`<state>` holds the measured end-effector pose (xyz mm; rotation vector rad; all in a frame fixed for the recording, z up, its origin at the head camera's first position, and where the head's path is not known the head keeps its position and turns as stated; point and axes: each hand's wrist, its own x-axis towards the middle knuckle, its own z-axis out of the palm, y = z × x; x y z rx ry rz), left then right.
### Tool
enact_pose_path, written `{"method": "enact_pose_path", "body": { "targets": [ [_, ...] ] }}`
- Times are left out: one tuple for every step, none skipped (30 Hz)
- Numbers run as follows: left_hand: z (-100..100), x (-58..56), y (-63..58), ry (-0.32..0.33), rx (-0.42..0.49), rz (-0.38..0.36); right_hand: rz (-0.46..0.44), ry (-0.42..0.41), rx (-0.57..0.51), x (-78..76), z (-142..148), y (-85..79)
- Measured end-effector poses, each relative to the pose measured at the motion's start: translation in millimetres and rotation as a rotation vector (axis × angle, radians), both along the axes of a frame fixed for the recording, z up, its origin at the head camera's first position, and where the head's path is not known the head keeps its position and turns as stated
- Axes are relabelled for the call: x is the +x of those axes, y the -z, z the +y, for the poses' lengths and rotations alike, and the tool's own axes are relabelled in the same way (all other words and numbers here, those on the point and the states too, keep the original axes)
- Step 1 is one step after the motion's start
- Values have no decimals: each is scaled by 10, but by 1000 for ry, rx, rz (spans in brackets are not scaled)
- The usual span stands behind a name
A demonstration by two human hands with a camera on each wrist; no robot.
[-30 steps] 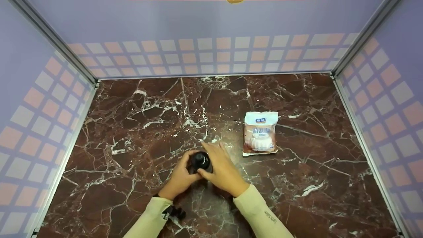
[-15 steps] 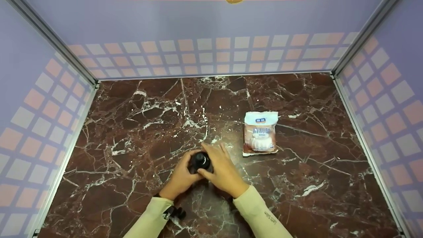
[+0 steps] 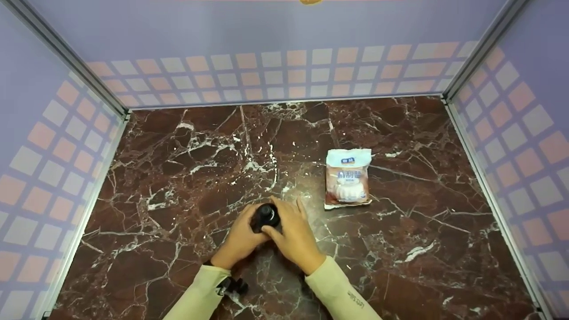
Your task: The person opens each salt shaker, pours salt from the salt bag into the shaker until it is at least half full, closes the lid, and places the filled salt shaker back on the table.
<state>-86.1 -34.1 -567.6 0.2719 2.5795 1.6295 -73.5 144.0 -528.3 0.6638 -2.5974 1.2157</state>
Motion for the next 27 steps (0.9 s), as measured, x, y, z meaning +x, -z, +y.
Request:
{"method": "enact_pose_path", "body": {
  "targets": [
    [-2, 1, -2, -4, 4, 5, -3, 4, -5, 2, -9, -2],
    [-2, 1, -4, -8, 5, 12, -4, 7, -10, 2, -17, -4],
    [0, 1, -4, -10, 3, 18, -7, 10, -15, 5, -22, -6],
    [1, 3, -4, -10, -1, 23, -11, 13, -18, 9, -25, -5],
    [3, 5, -2, -10, -6, 27, -15, 17, -18, 16, -27, -3],
    [5, 8, -1, -9, -14, 26, -19, 21, -20, 25, -27, 0],
    [9, 11, 2, -8, -20, 26, -22, 25, -20, 32, -28, 3],
    [14, 12, 7, -7, -26, 28, -23, 28, -21, 37, -27, 6],
    [16, 15, 9, -9, -31, 29, -25, 32, -21, 44, -30, 6],
    [19, 17, 13, -11, -36, 33, -26, 37, -20, 47, -33, 9],
    [22, 18, 15, -15, -44, 36, -25, 41, -14, 49, -39, 12],
    [27, 21, 19, -17, -52, 42, -21, 47, -6, 50, -45, 15],
    [29, 18, 20, -20, -59, 50, -14, 54, 3, 43, -58, 15],
    [32, 16, 21, -22, -69, 61, -8, 63, 12, 37, -70, 15],
    [35, 15, 22, -24, -79, 72, -1, 76, 23, 32, -83, 15],
    [40, 14, 25, -25, -91, 83, 7, 95, 37, 25, -93, 18],
    [45, 13, 25, -25, -99, 94, 20, 118, 57, 17, -102, 16],
    [48, 13, 28, -23, -102, 104, 35, 142, 71, 7, -107, 19],
    [51, 13, 26, -21, -103, 107, 46, 165, 85, -3, -109, 17],
    [53, 12, 29, -19, -104, 109, 57, 185, 97, -11, -108, 18],
    [55, 11, 28, -17, -103, 107, 65, 201, 107, -19, -106, 16],
    [54, 11, 27, -14, -98, 103, 71, 210, 116, -26, -101, 14],
    [52, 12, 25, -10, -91, 97, 73, 212, 121, -33, -95, 11],
    [47, 11, 27, -7, -84, 93, 71, 206, 121, -37, -89, 6],
    [44, 10, 25, -6, -77, 88, 65, 198, 120, -39, -84, -3],
    [38, 8, 24, -3, -69, 85, 60, 188, 118, -41, -80, -9],
    [33, 5, 21, -1, -58, 82, 53, 179, 117, -43, -76, -19]
  ]
}}
